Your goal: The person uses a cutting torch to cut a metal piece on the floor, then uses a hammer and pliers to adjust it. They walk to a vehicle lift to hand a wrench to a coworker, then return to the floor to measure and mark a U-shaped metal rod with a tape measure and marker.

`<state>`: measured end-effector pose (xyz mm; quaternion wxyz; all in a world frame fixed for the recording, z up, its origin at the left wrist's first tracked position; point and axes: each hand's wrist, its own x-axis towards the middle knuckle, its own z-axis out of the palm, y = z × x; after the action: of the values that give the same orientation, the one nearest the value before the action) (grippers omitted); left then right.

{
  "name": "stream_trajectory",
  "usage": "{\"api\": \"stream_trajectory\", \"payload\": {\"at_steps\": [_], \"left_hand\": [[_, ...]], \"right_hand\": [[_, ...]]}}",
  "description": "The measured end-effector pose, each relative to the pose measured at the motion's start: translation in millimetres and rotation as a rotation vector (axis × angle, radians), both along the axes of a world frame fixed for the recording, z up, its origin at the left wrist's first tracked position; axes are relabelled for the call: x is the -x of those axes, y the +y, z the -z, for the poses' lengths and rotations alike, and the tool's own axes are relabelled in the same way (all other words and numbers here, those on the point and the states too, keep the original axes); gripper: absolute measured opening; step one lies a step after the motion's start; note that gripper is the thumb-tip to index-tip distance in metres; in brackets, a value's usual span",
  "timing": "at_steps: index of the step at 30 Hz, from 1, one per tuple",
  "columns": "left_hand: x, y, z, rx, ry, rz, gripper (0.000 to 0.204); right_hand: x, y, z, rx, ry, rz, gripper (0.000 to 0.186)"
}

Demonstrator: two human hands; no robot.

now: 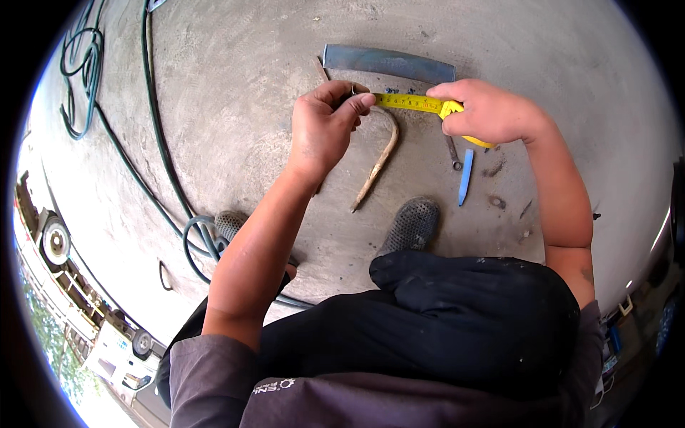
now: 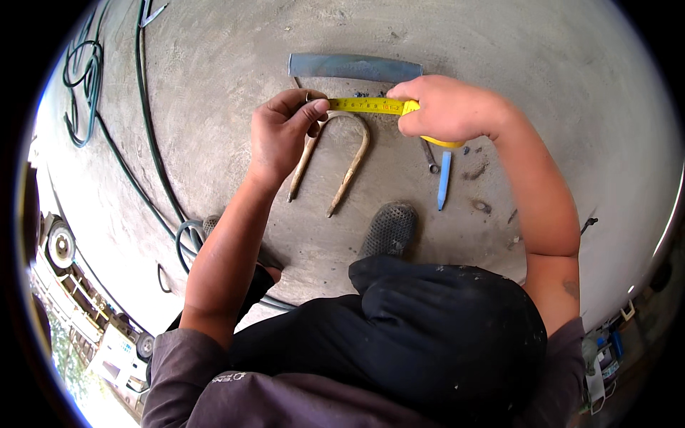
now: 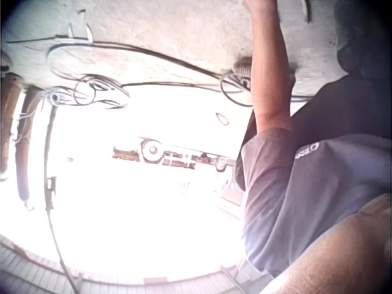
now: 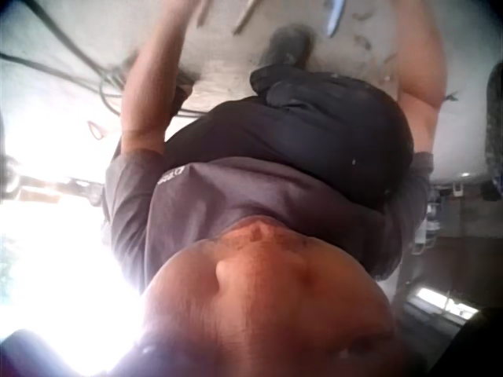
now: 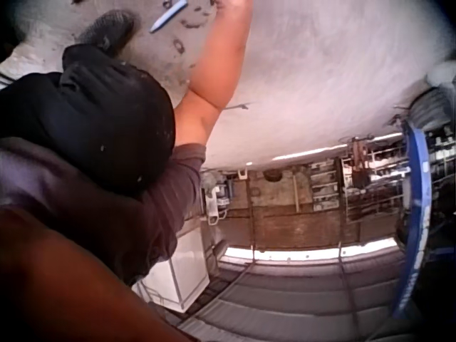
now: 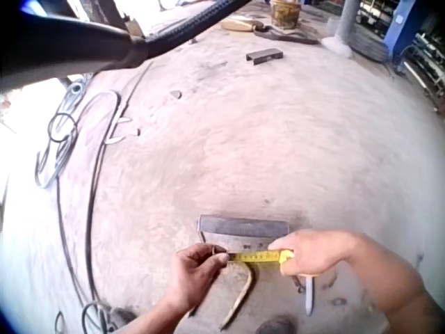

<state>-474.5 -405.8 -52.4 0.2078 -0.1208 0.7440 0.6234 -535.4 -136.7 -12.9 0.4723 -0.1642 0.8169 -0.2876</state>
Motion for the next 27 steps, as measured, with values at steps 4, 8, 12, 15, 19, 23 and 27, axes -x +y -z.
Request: {"api": "stream_trajectory", "payload": {"at_steps": [4, 8, 12, 15, 19, 23, 27], "left_hand": [[35.7, -14.3, 6.9, 0.005, -0.016, -0.131, 0.021], [66.4, -38.0, 12.7, 0.234, -0.075, -0.169, 0.024], [73.3, -39.4, 29.4, 0.367, -0.053, -0.126, 0.028], [72.7, -33.3, 37.7, 0.411, -0.072, -0.082, 0.031], [73.7, -30.2, 36.4, 0.385, -0.116, -0.043, 0.031], [76.0, -29.1, 32.3, 0.378, -0.162, -0.001, 0.031], [75.6, -25.4, 32.1, 0.382, -0.163, -0.018, 0.031]], "right_hand": [[15.9, 22.4, -3.0, -0.127, -0.001, 0.085, 0.063], [30.2, 64.0, 5.7, -0.184, 0.074, 0.081, 0.066], [39.6, 87.9, 13.9, -0.251, 0.048, 0.019, 0.064], [41.1, 92.1, 15.7, -0.233, -0.112, 0.011, 0.063], [34.5, 89.5, 19.5, -0.224, -0.117, 0.036, 0.066], [35.4, 88.5, 21.3, -0.251, -0.082, 0.040, 0.067], [39.6, 83.0, 24.1, -0.226, -0.032, -0.005, 0.068]]}}
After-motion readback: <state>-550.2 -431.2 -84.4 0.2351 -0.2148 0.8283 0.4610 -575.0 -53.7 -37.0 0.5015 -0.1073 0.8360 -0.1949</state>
